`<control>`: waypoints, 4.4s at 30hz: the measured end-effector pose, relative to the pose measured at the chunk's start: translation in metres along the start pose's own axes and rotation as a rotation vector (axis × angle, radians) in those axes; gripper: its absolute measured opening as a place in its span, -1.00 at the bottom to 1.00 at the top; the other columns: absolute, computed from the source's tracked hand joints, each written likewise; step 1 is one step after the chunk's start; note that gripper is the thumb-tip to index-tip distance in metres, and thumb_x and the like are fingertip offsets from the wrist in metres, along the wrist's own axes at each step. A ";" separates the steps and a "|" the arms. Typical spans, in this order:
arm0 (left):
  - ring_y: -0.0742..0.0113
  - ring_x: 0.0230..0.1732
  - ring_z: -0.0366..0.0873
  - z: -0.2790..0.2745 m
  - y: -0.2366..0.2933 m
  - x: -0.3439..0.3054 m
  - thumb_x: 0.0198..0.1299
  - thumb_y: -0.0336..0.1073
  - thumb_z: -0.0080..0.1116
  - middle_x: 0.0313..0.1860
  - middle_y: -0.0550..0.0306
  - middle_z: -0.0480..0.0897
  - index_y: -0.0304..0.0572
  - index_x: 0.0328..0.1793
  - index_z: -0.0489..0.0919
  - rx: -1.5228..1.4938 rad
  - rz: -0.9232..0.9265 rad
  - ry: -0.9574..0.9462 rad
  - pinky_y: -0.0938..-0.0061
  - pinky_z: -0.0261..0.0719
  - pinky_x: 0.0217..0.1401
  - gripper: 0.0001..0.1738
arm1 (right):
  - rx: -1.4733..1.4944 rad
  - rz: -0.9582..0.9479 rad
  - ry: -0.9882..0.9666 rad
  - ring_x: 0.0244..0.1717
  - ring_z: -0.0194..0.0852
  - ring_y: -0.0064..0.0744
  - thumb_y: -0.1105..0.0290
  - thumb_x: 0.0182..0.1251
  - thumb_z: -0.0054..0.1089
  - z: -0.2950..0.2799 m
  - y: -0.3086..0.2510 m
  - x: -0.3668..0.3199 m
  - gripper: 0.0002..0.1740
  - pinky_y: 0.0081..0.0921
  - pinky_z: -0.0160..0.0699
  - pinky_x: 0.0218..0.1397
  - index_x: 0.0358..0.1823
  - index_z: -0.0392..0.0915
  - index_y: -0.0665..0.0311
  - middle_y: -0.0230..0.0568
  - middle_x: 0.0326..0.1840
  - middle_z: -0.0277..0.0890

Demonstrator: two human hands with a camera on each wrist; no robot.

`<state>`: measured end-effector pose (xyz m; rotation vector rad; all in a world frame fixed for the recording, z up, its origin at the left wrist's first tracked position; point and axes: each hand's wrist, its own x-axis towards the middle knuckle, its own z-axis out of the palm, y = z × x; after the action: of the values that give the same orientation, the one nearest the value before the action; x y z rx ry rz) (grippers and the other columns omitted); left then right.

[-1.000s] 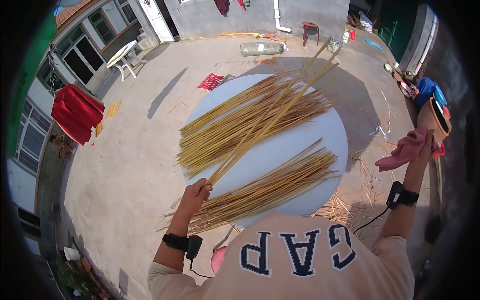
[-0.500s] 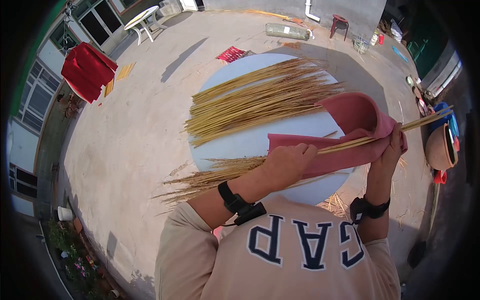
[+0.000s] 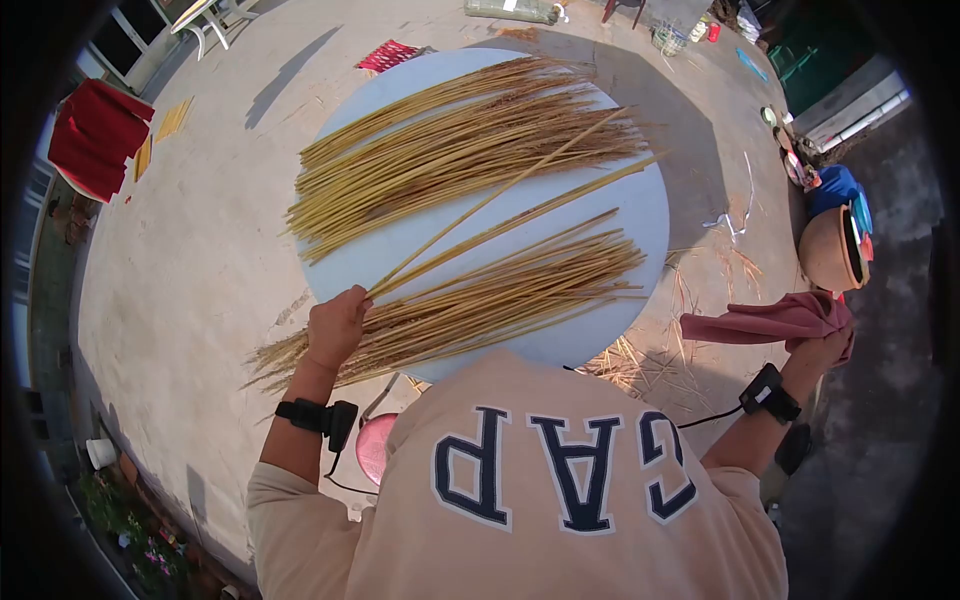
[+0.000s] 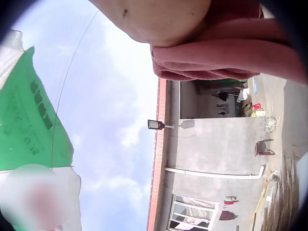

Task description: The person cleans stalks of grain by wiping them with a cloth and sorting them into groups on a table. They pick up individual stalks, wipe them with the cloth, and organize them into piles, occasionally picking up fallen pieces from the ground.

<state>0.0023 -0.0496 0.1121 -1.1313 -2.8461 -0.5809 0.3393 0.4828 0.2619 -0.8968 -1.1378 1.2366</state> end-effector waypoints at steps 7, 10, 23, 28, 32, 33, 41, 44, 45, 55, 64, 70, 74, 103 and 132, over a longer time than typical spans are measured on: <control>-0.03 -0.46 0.48 0.037 -0.009 0.007 0.19 -0.21 -0.06 -0.55 0.02 0.51 -0.12 -0.37 0.32 -0.010 -0.079 -0.066 0.19 0.40 -0.47 -0.82 | 0.034 0.079 0.064 -0.47 0.47 -0.24 0.04 0.19 0.07 0.025 -0.007 -0.067 -0.64 -0.50 0.52 -0.55 -0.22 0.29 0.15 -0.15 -0.35 0.43; 0.00 -0.43 0.49 0.069 -0.003 0.007 0.17 -0.22 -0.05 -0.48 0.05 0.52 -0.11 -0.36 0.34 0.016 -0.037 -0.173 0.19 0.43 -0.45 -0.84 | 0.018 0.116 0.035 -0.46 0.45 -0.31 0.19 0.14 0.19 0.031 0.016 -0.065 -0.66 -0.51 0.51 -0.49 -0.19 0.32 0.21 -0.18 -0.35 0.42; 0.07 -0.18 0.36 0.116 -0.008 -0.001 -0.10 -0.27 0.20 -0.30 0.05 0.40 -0.18 -0.31 0.44 0.084 -0.013 -0.116 0.21 0.32 -0.17 -0.74 | -1.096 0.121 -1.087 -0.08 0.39 -0.37 0.28 0.02 0.22 0.026 0.166 -0.139 -0.57 -0.52 0.35 -0.01 -0.08 0.40 0.31 -0.21 -0.16 0.44; 0.07 -0.09 0.34 0.112 -0.001 0.018 -0.11 -0.22 0.23 -0.21 0.02 0.40 -0.20 -0.18 0.44 0.106 -0.027 -0.121 0.21 0.32 -0.11 -0.63 | -1.245 0.198 -1.332 0.00 0.39 -0.18 0.14 0.02 0.20 0.047 0.211 -0.182 -0.52 -0.42 0.36 0.00 -0.10 0.42 0.32 -0.10 -0.11 0.45; 0.00 0.06 0.30 0.139 0.002 0.035 -0.07 -0.23 0.22 -0.01 -0.05 0.40 -0.24 0.06 0.38 -0.026 0.094 -0.092 0.20 0.30 0.06 -0.47 | -1.544 0.840 -1.451 -0.04 0.40 -0.11 0.10 0.03 0.18 0.054 0.268 -0.200 -0.51 -0.37 0.36 0.01 -0.13 0.44 0.33 -0.02 -0.18 0.47; -0.01 0.09 0.29 0.148 0.001 0.036 -0.05 -0.22 0.21 0.02 -0.06 0.39 -0.24 0.09 0.36 -0.055 0.119 -0.102 0.20 0.29 0.09 -0.45 | -1.485 0.412 -1.543 -0.14 0.44 -0.10 0.11 0.04 0.18 0.040 0.279 -0.202 -0.53 -0.37 0.40 -0.07 -0.16 0.45 0.35 0.02 -0.25 0.49; 0.01 0.03 0.32 0.156 -0.012 0.040 0.01 -0.20 0.15 -0.06 0.02 0.40 -0.19 0.02 0.41 -0.192 0.186 -0.257 0.19 0.38 -0.03 -0.56 | -1.549 0.272 -1.551 -0.12 0.43 -0.05 0.19 -0.05 0.21 0.048 0.278 -0.209 -0.58 -0.28 0.38 -0.05 -0.17 0.48 0.29 0.03 -0.18 0.47; -0.03 0.07 0.30 0.146 -0.036 0.063 -0.02 -0.26 0.19 0.05 -0.07 0.38 -0.19 0.11 0.39 -0.127 0.060 -0.114 0.21 0.34 0.06 -0.48 | -1.516 0.195 -1.534 -0.14 0.43 -0.04 0.22 -0.08 0.20 0.046 0.274 -0.210 -0.58 -0.26 0.39 -0.07 -0.18 0.46 0.28 0.03 -0.20 0.47; -0.03 0.06 0.31 0.140 -0.044 0.073 -0.05 -0.25 0.22 0.02 -0.06 0.39 -0.19 0.13 0.37 -0.087 0.052 -0.069 0.21 0.35 0.04 -0.44 | -1.489 0.129 -1.539 -0.42 0.45 -0.15 0.20 -0.02 0.16 0.046 0.272 -0.210 -0.67 -0.34 0.45 -0.28 -0.30 0.49 0.30 -0.06 -0.44 0.48; 0.12 -0.03 0.34 0.147 -0.079 0.131 -0.07 -0.33 0.20 -0.15 0.09 0.41 -0.15 -0.08 0.42 0.336 -0.023 -0.033 0.24 0.33 -0.05 -0.63 | -1.622 -0.069 -1.594 -0.17 0.44 -0.11 0.23 -0.07 0.19 0.048 0.275 -0.211 -0.60 -0.32 0.40 -0.09 -0.17 0.46 0.24 -0.04 -0.18 0.47; 0.16 -0.14 0.36 0.161 -0.082 0.142 0.03 -0.40 -0.04 -0.26 0.15 0.41 -0.12 -0.23 0.42 0.509 0.054 0.014 0.32 0.35 -0.13 -0.86 | -1.818 -0.130 -1.693 0.00 0.38 -0.13 0.17 -0.08 0.20 0.059 0.266 -0.211 -0.57 -0.34 0.33 0.06 -0.14 0.49 0.18 -0.10 -0.04 0.44; 0.15 -0.13 0.36 0.157 -0.084 0.146 0.01 -0.42 -0.02 -0.27 0.12 0.42 -0.12 -0.33 0.43 0.510 0.073 0.049 0.32 0.36 -0.13 -0.93 | -1.623 0.102 -1.567 -0.05 0.40 -0.18 0.23 -0.12 0.26 0.031 0.301 -0.213 -0.55 -0.39 0.33 0.05 -0.13 0.48 0.18 -0.15 -0.08 0.45; 0.06 -0.24 0.44 0.143 -0.083 0.151 0.04 -0.35 0.02 -0.35 0.05 0.49 -0.14 -0.35 0.44 0.421 0.082 0.118 0.25 0.38 -0.24 -0.93 | -1.629 0.032 -1.595 -0.05 0.40 -0.18 0.24 -0.12 0.27 0.021 0.322 -0.209 -0.55 -0.39 0.33 0.05 -0.13 0.48 0.18 -0.16 -0.09 0.45; 0.47 -0.69 0.28 0.023 0.264 0.137 0.29 -0.14 -0.16 -0.72 0.19 0.35 -0.29 -0.34 0.40 -0.668 0.571 -0.494 0.53 0.26 -0.59 -0.66 | 0.230 0.533 -0.631 -0.34 0.35 -0.60 0.31 0.19 0.15 0.100 0.018 -0.182 -0.75 -0.62 0.40 -0.36 -0.20 0.35 0.25 -0.36 -0.30 0.38; 0.04 -0.21 0.49 -0.044 0.277 0.132 0.08 -0.41 0.07 -0.19 -0.06 0.54 -0.22 -0.05 0.47 -0.495 1.038 -0.077 0.37 0.46 -0.22 -0.73 | 0.168 -0.435 -0.264 -0.30 0.33 -0.66 0.21 0.24 0.10 0.089 -0.048 -0.134 -0.72 -0.69 0.42 -0.24 -0.23 0.39 0.27 -0.46 -0.32 0.36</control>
<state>0.0852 0.2067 0.2661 -2.4190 -1.7278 -1.1143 0.2694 0.3373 0.3077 -0.3378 -1.3300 1.0853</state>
